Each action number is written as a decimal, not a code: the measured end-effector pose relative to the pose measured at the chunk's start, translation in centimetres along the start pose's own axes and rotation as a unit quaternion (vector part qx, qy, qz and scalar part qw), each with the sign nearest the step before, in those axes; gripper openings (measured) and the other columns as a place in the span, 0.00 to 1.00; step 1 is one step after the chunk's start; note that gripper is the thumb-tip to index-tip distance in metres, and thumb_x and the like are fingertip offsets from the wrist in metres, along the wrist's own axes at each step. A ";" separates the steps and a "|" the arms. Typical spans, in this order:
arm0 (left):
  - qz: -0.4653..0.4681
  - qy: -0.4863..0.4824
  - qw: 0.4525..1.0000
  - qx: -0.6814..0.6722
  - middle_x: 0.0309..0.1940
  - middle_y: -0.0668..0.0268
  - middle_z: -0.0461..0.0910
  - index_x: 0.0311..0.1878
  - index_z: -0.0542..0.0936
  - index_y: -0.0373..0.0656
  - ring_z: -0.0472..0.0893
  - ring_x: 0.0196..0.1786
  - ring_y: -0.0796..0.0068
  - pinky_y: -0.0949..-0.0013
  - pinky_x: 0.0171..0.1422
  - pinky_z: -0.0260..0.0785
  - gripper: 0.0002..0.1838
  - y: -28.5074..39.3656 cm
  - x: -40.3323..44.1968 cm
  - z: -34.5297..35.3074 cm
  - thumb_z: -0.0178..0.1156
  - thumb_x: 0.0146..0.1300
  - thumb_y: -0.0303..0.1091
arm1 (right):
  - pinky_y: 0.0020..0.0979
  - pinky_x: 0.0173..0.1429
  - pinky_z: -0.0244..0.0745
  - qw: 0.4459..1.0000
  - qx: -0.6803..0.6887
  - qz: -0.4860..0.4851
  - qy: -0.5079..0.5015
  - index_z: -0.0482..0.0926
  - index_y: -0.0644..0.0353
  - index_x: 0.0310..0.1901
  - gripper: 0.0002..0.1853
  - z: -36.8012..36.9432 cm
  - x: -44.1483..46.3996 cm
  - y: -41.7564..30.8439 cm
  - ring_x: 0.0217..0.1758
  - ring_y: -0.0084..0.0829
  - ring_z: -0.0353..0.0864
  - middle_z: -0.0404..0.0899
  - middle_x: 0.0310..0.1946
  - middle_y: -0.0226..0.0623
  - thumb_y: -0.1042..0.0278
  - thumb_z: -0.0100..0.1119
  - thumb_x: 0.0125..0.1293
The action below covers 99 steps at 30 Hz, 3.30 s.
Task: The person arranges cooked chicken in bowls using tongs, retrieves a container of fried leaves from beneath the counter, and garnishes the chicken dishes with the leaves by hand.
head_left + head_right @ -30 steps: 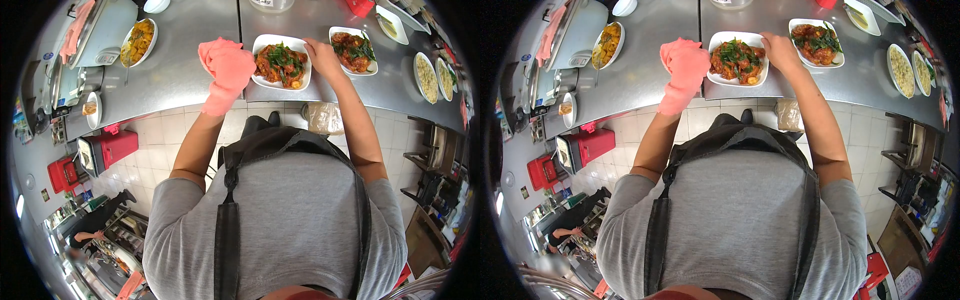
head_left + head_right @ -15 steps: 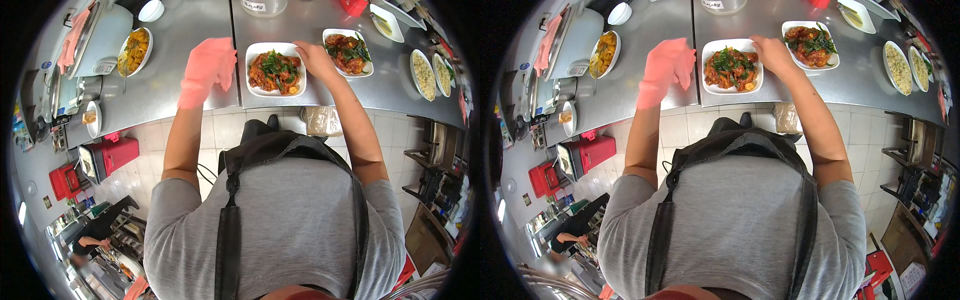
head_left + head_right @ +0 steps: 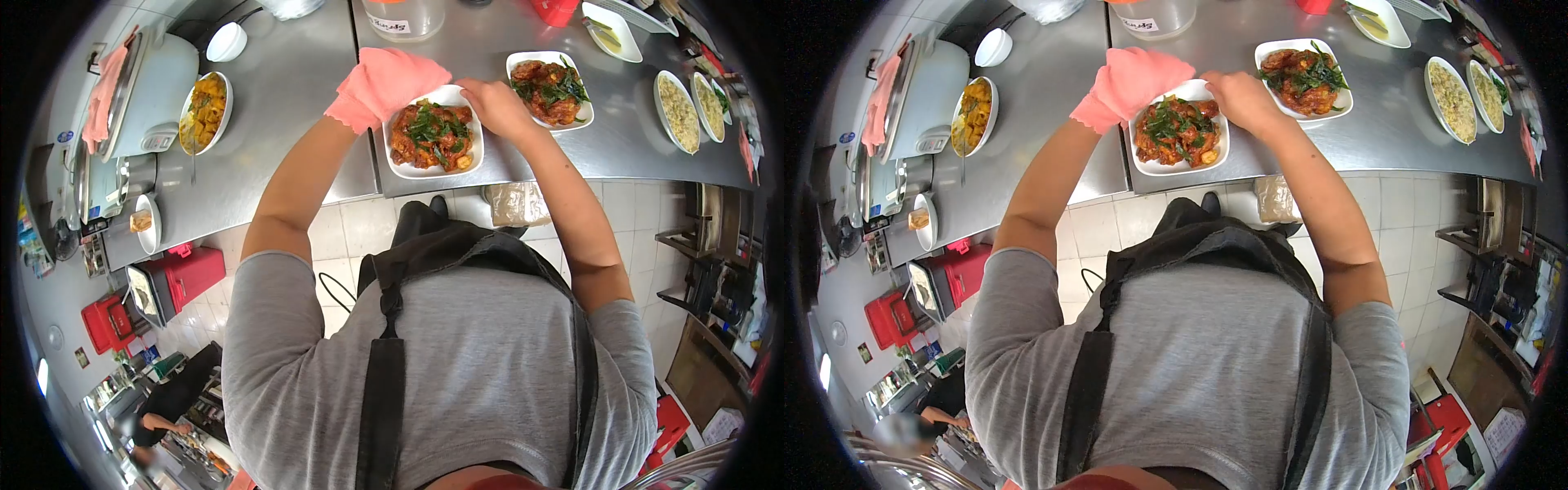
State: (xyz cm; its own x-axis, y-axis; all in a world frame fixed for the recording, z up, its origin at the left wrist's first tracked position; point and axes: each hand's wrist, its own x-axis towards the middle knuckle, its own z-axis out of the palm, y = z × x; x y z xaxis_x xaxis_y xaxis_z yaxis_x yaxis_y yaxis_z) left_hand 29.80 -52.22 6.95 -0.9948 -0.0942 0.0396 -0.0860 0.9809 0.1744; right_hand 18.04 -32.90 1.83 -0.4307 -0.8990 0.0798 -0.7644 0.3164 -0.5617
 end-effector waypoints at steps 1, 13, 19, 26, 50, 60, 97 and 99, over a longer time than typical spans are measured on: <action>0.046 0.044 0.996 0.067 0.31 0.66 0.85 0.34 0.85 0.45 0.84 0.30 0.66 0.64 0.29 0.75 0.09 -0.2 0.5 0.4 0.62 0.55 0.39 | 0.52 0.52 0.79 1.000 -0.002 0.001 0.001 0.83 0.55 0.54 0.14 0.1 -0.1 0.2 0.44 0.56 0.85 0.86 0.39 0.53 0.61 0.54 0.74; -0.253 0.173 0.717 -0.626 0.34 0.61 0.86 0.44 0.80 0.36 0.84 0.35 0.70 0.69 0.35 0.72 0.12 -3.3 -15.7 -8.6 0.58 0.63 0.36 | 0.53 0.46 0.76 0.976 0.133 0.169 -0.010 0.68 0.59 0.58 0.16 -0.2 -6.0 -0.6 0.38 0.59 0.84 0.84 0.33 0.58 0.68 0.54 0.71; -0.280 0.216 0.763 -0.541 0.32 0.61 0.83 0.42 0.78 0.37 0.82 0.34 0.70 0.68 0.35 0.71 0.12 1.6 -18.8 -0.9 0.59 0.63 0.37 | 0.47 0.44 0.78 0.949 0.245 0.196 -0.030 0.66 0.62 0.61 0.18 0.6 -6.8 -2.1 0.35 0.54 0.85 0.83 0.33 0.58 0.71 0.51 0.72; -0.237 0.229 0.796 -0.507 0.31 0.62 0.80 0.40 0.76 0.38 0.79 0.34 0.69 0.67 0.36 0.70 0.12 6.9 -14.7 7.2 0.59 0.63 0.38 | 0.42 0.45 0.78 0.963 0.182 0.198 -0.024 0.53 0.65 0.78 0.38 1.5 -8.7 -5.0 0.34 0.51 0.84 0.81 0.30 0.58 0.72 0.52 0.67; 0.042 0.007 0.952 -0.302 0.25 0.63 0.70 0.33 0.69 0.41 0.71 0.30 0.65 0.63 0.38 0.67 0.15 10.2 -10.9 2.4 0.60 0.62 0.42 | 0.38 0.29 0.76 0.932 0.231 0.266 0.088 0.58 0.56 0.77 0.34 -4.2 -19.0 -4.9 0.21 0.32 0.81 0.80 0.22 0.41 0.77 0.53 0.71; -0.104 -0.118 0.769 -0.619 0.24 0.59 0.73 0.34 0.71 0.40 0.73 0.33 0.61 0.61 0.42 0.69 0.13 9.1 5.6 -0.9 0.48 0.70 0.39 | 0.24 0.19 0.68 0.822 0.310 0.386 0.281 0.54 0.67 0.77 0.30 -9.5 -28.0 5.2 0.18 0.21 0.75 0.81 0.26 0.38 0.74 0.47 0.76; -0.163 -0.026 0.982 -0.094 0.32 0.58 0.78 0.34 0.77 0.36 0.74 0.33 0.59 0.66 0.39 0.70 0.15 6.4 10.5 4.0 0.56 0.57 0.41 | 0.31 0.39 0.76 0.947 0.285 0.071 -0.129 0.74 0.52 0.66 0.21 -4.7 -14.5 5.8 0.31 0.26 0.83 0.81 0.26 0.36 0.63 0.60 0.74; -0.173 -0.058 0.977 -0.114 0.31 0.58 0.78 0.35 0.76 0.35 0.74 0.32 0.60 0.66 0.39 0.69 0.16 6.1 10.7 3.8 0.55 0.58 0.42 | 0.37 0.39 0.76 0.943 0.302 0.105 -0.092 0.74 0.54 0.66 0.22 -5.3 -13.1 6.1 0.30 0.35 0.83 0.81 0.27 0.41 0.63 0.60 0.72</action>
State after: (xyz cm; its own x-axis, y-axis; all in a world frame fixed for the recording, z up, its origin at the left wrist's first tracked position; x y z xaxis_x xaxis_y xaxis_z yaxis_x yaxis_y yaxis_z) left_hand 18.40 -46.57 4.70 -0.9092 -0.3801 -0.1701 -0.4164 0.8294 0.3724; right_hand 16.49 -17.65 1.71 -0.4099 -0.8904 -0.1980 -0.2357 0.3131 -0.9200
